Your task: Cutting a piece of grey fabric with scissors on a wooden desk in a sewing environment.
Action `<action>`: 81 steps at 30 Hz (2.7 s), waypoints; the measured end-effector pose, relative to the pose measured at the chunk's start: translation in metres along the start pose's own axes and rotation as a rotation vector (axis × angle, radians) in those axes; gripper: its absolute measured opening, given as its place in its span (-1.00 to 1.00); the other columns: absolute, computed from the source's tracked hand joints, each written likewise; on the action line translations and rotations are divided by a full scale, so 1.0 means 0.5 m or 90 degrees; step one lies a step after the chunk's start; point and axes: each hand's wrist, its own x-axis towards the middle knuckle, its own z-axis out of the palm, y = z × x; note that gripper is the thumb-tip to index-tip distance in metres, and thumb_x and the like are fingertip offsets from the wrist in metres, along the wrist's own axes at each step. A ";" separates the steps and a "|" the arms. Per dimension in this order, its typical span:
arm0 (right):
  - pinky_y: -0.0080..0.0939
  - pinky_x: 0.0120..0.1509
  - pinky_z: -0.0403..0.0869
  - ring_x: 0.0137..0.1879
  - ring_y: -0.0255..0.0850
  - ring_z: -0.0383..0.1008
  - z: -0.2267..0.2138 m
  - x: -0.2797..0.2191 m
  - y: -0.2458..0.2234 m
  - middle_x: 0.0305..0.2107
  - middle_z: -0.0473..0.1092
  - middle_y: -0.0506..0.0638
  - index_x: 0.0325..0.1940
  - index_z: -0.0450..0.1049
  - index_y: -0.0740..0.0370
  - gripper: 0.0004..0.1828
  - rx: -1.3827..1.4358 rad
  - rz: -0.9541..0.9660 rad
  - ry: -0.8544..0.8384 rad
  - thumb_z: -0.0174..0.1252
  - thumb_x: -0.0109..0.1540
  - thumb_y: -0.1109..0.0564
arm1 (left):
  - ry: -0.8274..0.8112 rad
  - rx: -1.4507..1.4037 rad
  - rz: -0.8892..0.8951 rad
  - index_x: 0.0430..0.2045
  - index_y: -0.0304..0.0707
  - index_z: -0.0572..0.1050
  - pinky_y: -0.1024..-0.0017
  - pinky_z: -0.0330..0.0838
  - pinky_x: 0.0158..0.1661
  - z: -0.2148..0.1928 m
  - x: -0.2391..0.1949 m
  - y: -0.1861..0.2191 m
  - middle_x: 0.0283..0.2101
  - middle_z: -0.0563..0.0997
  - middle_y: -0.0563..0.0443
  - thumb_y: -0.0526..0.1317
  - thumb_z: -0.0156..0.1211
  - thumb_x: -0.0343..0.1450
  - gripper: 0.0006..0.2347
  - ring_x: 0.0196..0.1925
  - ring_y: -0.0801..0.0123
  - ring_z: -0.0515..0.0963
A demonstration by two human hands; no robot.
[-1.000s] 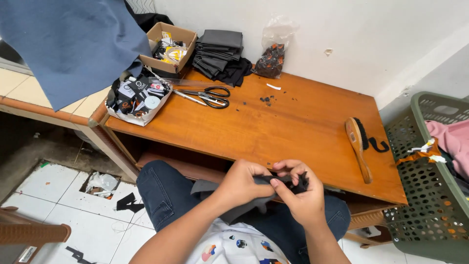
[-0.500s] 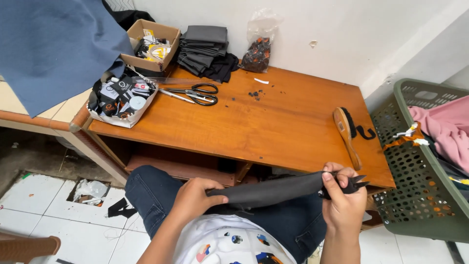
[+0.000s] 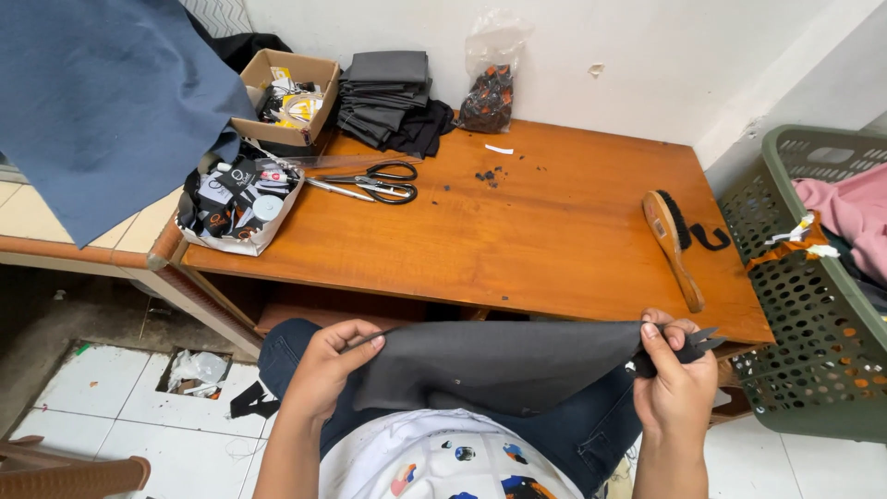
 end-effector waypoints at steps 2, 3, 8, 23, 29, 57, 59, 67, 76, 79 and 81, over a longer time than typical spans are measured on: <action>-0.29 0.02 0.26 -0.04 -0.19 0.27 0.015 -0.010 -0.012 -0.33 0.26 0.08 -0.58 0.11 0.04 -0.71 0.004 0.003 0.000 0.01 0.06 0.35 | 0.046 -0.001 0.000 -0.61 -0.38 0.48 0.59 0.28 -0.40 -0.007 0.000 0.013 -0.53 0.52 0.00 -0.41 0.18 0.19 -0.98 -0.47 0.46 0.44; -0.32 0.01 0.24 -0.06 -0.21 0.26 0.022 -0.014 -0.019 -0.35 0.26 0.07 -0.59 0.12 0.04 -0.71 0.007 0.006 -0.003 0.01 0.05 0.35 | 0.093 -0.004 0.002 -0.60 -0.38 0.48 0.58 0.29 -0.42 -0.009 0.000 0.019 -0.53 0.52 -0.02 -0.42 0.20 0.16 -0.95 -0.48 0.44 0.44; -0.29 -0.06 0.19 -0.11 -0.20 0.22 0.025 -0.021 -0.023 -0.37 0.23 0.08 -0.59 0.10 0.05 -0.71 0.028 0.018 -0.030 -0.02 0.06 0.36 | 0.226 -0.022 0.048 -0.55 -0.33 0.47 0.56 0.29 -0.46 -0.044 0.000 0.048 -0.49 0.48 0.02 -0.38 0.24 0.13 -0.88 -0.46 0.42 0.43; -0.41 -0.38 0.22 -0.44 -0.27 0.19 0.071 -0.053 0.030 -0.45 0.23 0.05 -0.65 0.06 0.09 -0.68 -0.010 0.137 -0.094 0.01 0.04 0.37 | 0.312 0.433 0.587 -0.41 -0.32 0.38 0.49 0.24 -0.26 0.043 0.196 0.228 -0.37 0.46 0.02 -0.33 -0.07 0.36 -0.93 -0.28 0.35 0.42; -0.20 -0.21 0.42 -0.35 -0.20 0.34 0.080 -0.078 0.139 -0.47 0.28 0.00 -0.65 0.14 0.09 -0.71 0.100 0.379 0.001 0.05 0.04 0.34 | 0.171 0.699 0.794 -0.54 -0.21 0.36 0.37 0.15 -0.57 0.149 0.456 0.248 -0.49 0.43 0.04 -0.35 -0.01 0.30 -0.98 -0.50 0.19 0.41; -0.11 -0.10 0.42 -0.30 -0.25 0.31 0.076 -0.056 0.247 -0.50 0.25 -0.02 -0.65 0.18 0.11 -0.72 -0.009 0.590 0.168 0.13 0.02 0.31 | 0.084 0.601 0.794 -0.53 -0.32 0.35 0.28 0.21 -0.24 0.309 0.631 -0.029 -0.25 0.37 -0.11 -0.40 0.00 0.24 -0.97 -0.22 0.11 0.35; -0.12 -0.12 0.41 -0.31 -0.25 0.31 0.073 -0.057 0.246 -0.51 0.24 -0.04 -0.65 0.16 0.10 -0.71 -0.010 0.592 0.151 0.13 0.02 0.32 | 0.018 0.563 0.735 -0.53 -0.29 0.35 0.33 0.18 -0.29 0.308 0.547 0.000 -0.31 0.40 -0.03 -0.38 -0.03 0.27 -0.98 -0.29 0.18 0.36; -0.17 -0.20 0.45 -0.36 -0.22 0.35 0.068 -0.076 0.248 -0.53 0.22 -0.04 -0.63 0.16 0.12 -0.73 0.034 0.544 0.089 0.11 0.01 0.34 | -0.580 0.382 0.107 -0.78 -0.19 0.35 0.52 0.11 -0.57 0.182 0.212 0.004 -0.71 0.30 0.16 -0.14 0.03 0.32 -0.77 -0.63 0.54 0.26; -0.28 -0.29 0.38 -0.33 -0.25 0.42 0.063 -0.089 0.237 -0.55 0.31 -0.04 -0.58 0.20 0.09 -0.78 0.029 0.521 0.062 0.07 0.06 0.30 | -0.192 -0.173 -0.280 -0.36 -0.37 0.47 0.50 0.31 -0.06 0.193 0.129 -0.288 -0.27 0.54 -0.08 -0.17 0.14 0.20 -0.74 -0.15 0.39 0.48; -0.30 -0.34 0.39 -0.38 -0.26 0.42 0.056 -0.096 0.230 -0.58 0.31 -0.04 -0.59 0.20 0.10 -0.77 0.032 0.495 0.054 0.09 0.05 0.29 | -0.174 -0.360 -0.274 -0.56 -0.43 0.47 0.38 0.35 -0.08 0.230 0.131 -0.261 -0.40 0.53 -0.10 -0.29 0.08 0.26 -0.87 -0.27 0.30 0.49; -0.28 -0.32 0.39 -0.36 -0.22 0.41 0.051 -0.095 0.224 -0.48 0.32 0.00 -0.57 0.19 0.11 -0.78 0.010 0.497 0.070 0.07 0.07 0.29 | 0.053 -0.320 -0.362 -0.42 -0.42 0.41 0.38 0.40 -0.32 0.262 0.140 -0.211 -0.33 0.47 -0.01 -0.35 0.16 0.19 -0.83 -0.31 0.34 0.43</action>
